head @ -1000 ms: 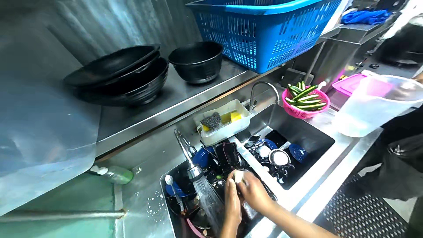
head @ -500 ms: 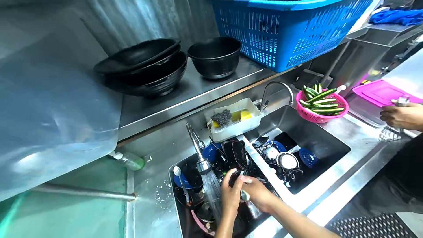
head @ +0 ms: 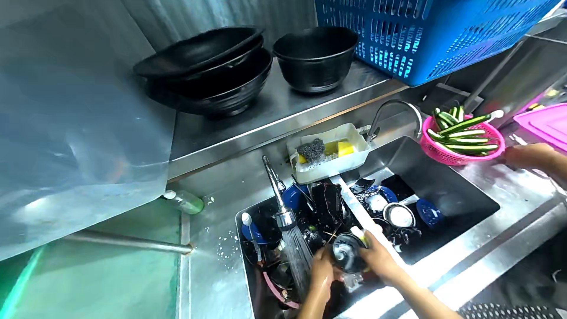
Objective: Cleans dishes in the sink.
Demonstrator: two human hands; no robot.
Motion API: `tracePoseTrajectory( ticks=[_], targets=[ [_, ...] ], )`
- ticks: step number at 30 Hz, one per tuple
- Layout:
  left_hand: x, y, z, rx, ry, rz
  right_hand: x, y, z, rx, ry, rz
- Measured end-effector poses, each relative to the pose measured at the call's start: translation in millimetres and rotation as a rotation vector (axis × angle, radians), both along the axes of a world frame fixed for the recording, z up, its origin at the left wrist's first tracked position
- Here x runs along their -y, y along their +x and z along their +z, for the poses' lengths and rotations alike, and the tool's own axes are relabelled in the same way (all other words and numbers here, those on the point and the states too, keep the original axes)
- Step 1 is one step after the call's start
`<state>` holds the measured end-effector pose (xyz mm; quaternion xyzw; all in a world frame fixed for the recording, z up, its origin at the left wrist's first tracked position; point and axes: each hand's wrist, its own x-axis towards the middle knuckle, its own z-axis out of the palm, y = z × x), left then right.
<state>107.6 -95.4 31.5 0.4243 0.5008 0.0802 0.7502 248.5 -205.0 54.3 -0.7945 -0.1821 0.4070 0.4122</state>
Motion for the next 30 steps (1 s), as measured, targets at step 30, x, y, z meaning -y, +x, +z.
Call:
tracePoseTrajectory(
  ticks=[30],
  targets=[
    [-227.7, -38.2, -16.4, -0.654, 0.917, -0.607, 76.5, 116.9, -78.7, -0.354, 0.309, -1.003]
  ],
)
